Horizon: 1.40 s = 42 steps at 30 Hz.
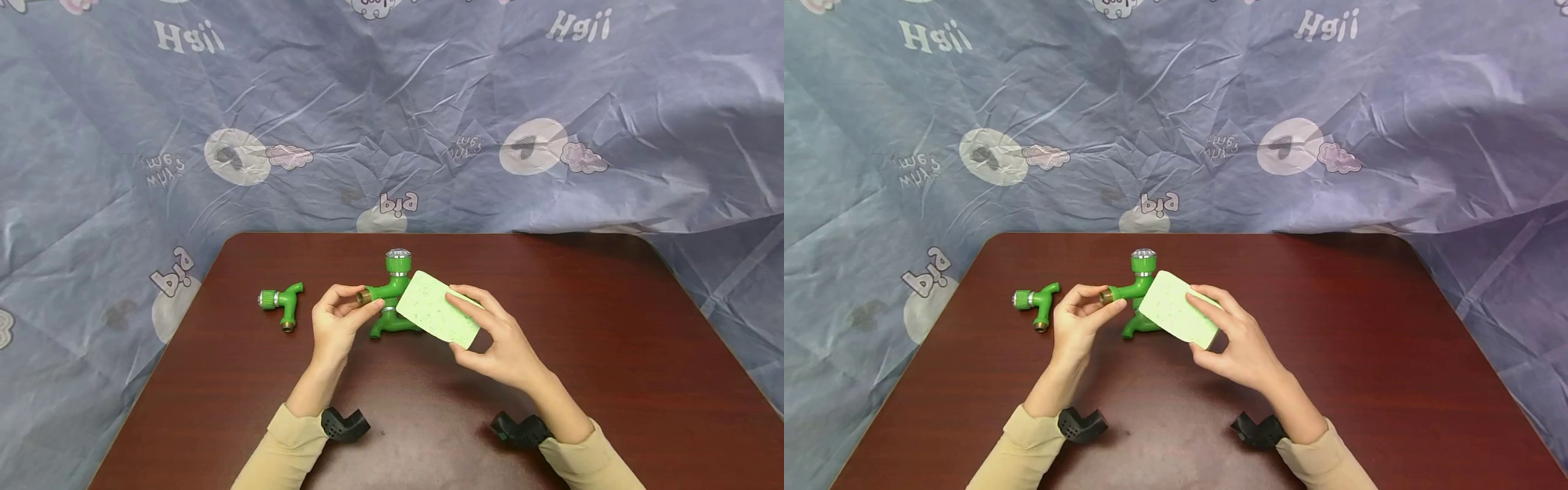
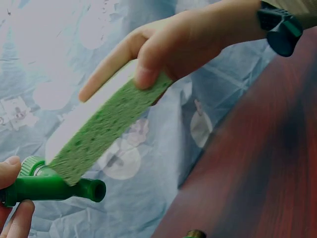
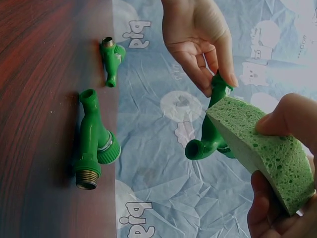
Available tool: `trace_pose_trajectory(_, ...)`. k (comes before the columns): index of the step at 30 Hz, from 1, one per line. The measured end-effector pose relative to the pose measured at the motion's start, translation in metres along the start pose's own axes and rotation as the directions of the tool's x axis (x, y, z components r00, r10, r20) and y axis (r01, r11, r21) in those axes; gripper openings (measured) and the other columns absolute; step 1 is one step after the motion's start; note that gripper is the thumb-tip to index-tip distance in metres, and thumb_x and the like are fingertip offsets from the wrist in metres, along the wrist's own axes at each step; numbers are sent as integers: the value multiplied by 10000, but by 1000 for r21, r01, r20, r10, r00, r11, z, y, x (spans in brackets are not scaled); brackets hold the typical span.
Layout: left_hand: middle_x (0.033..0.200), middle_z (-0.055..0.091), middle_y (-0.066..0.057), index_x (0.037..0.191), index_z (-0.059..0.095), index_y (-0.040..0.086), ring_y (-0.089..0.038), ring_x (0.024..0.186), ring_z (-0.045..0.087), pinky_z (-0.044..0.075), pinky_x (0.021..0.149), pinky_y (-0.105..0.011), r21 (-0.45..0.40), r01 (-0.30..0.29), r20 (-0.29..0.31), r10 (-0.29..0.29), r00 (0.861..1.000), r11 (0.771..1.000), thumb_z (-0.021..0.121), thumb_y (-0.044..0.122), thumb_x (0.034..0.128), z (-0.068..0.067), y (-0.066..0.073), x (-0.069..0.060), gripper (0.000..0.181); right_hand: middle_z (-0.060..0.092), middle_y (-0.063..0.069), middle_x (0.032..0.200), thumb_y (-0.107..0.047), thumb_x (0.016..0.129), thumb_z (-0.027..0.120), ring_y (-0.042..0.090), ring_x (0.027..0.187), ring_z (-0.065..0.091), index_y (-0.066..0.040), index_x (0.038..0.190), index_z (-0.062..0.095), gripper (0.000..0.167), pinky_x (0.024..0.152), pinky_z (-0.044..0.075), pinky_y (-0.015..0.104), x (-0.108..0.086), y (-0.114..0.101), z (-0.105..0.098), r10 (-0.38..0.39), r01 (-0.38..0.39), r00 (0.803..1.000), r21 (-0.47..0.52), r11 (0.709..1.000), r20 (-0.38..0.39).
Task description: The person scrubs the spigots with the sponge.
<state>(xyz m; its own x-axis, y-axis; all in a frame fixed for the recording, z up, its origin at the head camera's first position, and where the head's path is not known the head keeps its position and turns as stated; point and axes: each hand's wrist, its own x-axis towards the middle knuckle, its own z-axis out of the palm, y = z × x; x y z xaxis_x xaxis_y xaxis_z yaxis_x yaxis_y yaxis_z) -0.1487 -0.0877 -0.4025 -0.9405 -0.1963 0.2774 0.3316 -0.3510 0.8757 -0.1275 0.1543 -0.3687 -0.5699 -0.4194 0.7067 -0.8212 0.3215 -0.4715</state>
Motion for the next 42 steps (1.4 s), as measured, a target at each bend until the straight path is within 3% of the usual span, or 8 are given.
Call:
trace_pose_trajectory(7, 830, 677, -26, 967, 580, -125, -129, 739, 667, 562, 666, -255, 14, 13, 36, -13, 999, 1000, 725, -178, 675, 5, -2, -4, 331, 513, 288, 1198, 93, 575, 728, 313, 1065, 522, 112, 1181, 563, 629, 832, 412, 161, 6, -12, -5, -16, 16, 1000, 26, 1000, -4)
trace_pose_trajectory(16, 869, 651, -34, 986, 575, -119, -127, 746, 663, 555, 666, -239, -9, 31, 34, -31, 999, 999, 725, -174, 680, 7, -5, -6, 345, 503, 302, 1198, 91, 563, 730, 295, 1094, 514, 111, 1184, 560, 645, 844, 413, 159, 6, -10, -6, -40, 40, 999, 57, 998, -2)
trace_pose_trajectory(28, 998, 639, -99, 1017, 579, -109, -134, 812, 661, 551, 688, -223, 20, 28, 44, -29, 999, 999, 687, -194, 691, 6, -7, -4, 353, 477, 327, 1205, 69, 604, 711, 240, 1145, 481, 108, 1200, 547, 619, 839, 416, 214, 4, -7, -10, 20, 1, 991, 159, 987, -132)
trace_pose_trajectory(32, 1007, 646, -111, 1032, 571, -132, -138, 811, 661, 551, 687, -223, 53, 29, 68, -33, 997, 998, 690, -199, 692, 6, -8, -5, 366, 462, 340, 1206, 101, 607, 694, 233, 1142, 475, 130, 1202, 533, 617, 828, 425, 198, 4, -6, -10, 44, -12, 984, 183, 983, -170)
trace_pose_trajectory(36, 1047, 635, -204, 1024, 574, -132, -152, 815, 665, 554, 689, -233, 79, 31, 111, -40, 993, 996, 701, -199, 686, 7, -10, -6, 367, 437, 370, 1214, 137, 600, 672, 230, 1121, 479, 157, 1210, 508, 632, 775, 441, 176, 4, -6, -11, 80, -41, 980, 208, 977, -180)
trace_pose_trajectory(42, 1075, 606, -284, 1012, 561, -140, -157, 823, 662, 559, 709, -257, 97, 45, 195, -64, 979, 994, 696, -209, 686, 9, -12, -9, 360, 430, 356, 1239, 164, 599, 667, 223, 1126, 478, 144, 1237, 494, 661, 784, 441, 170, 2, -4, -10, 121, -80, 977, 227, 971, -176)
